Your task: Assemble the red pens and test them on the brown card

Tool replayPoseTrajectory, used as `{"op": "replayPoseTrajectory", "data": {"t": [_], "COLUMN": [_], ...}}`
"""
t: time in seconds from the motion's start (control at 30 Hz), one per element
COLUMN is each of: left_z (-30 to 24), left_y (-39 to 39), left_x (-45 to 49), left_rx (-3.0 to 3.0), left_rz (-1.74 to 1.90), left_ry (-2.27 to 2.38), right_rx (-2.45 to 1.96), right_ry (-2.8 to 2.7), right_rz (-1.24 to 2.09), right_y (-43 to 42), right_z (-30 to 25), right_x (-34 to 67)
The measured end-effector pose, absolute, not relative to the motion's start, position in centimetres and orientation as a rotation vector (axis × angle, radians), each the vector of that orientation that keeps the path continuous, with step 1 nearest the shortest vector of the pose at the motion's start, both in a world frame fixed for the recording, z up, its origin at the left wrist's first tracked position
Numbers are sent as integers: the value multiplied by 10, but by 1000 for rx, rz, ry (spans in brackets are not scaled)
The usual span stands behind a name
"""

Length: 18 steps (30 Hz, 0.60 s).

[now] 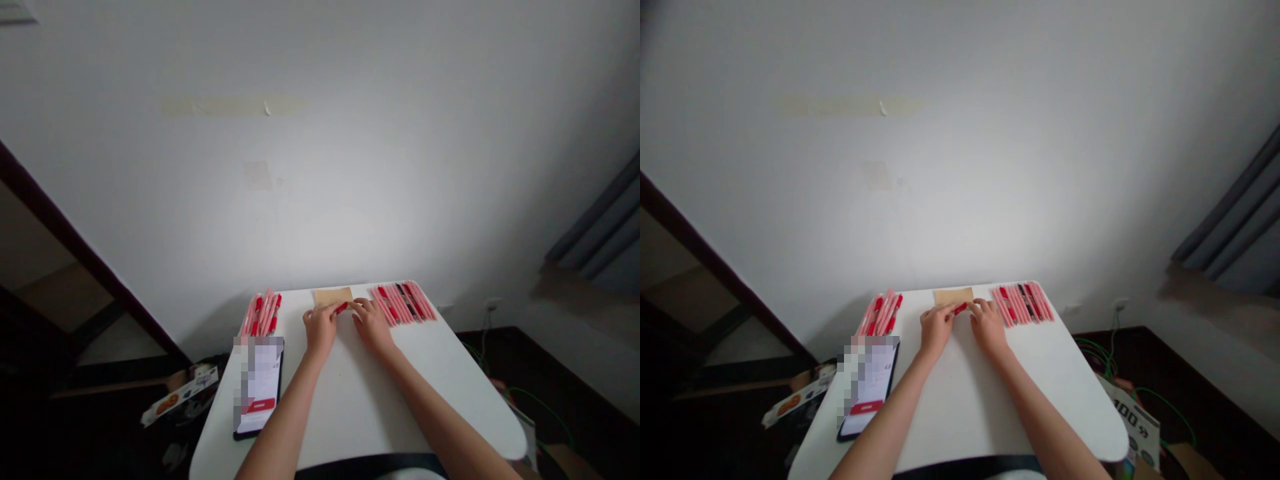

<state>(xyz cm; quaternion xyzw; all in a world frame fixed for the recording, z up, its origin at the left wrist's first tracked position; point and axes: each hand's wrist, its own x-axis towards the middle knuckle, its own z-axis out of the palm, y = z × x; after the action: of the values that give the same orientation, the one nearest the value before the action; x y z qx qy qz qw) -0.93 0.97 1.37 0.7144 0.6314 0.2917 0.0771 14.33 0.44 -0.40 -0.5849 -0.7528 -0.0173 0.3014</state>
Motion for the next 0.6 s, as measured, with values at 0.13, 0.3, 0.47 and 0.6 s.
{"op": "replayPoseTrajectory", "data": {"t": [0.13,0.3,0.47,0.6], "left_z": [5,1,1,1], "left_y": [7,6,5,4], "left_x": [-7,-8,-10,-11], "left_rx": [2119,2140,2175,2146], "left_rz": [875,905,915,950], "left_ry": [1856,1776,1739,1784], "right_rx": [-1556,-1580,-1592,-1545], "right_ry": [-1994,-2010,-1983,-1911], "right_rz": [-45,-42,-39,0], "right_y": [4,3,2,3], "right_z": [-6,-6,-7,-12], "right_x": [143,142,143,146]}}
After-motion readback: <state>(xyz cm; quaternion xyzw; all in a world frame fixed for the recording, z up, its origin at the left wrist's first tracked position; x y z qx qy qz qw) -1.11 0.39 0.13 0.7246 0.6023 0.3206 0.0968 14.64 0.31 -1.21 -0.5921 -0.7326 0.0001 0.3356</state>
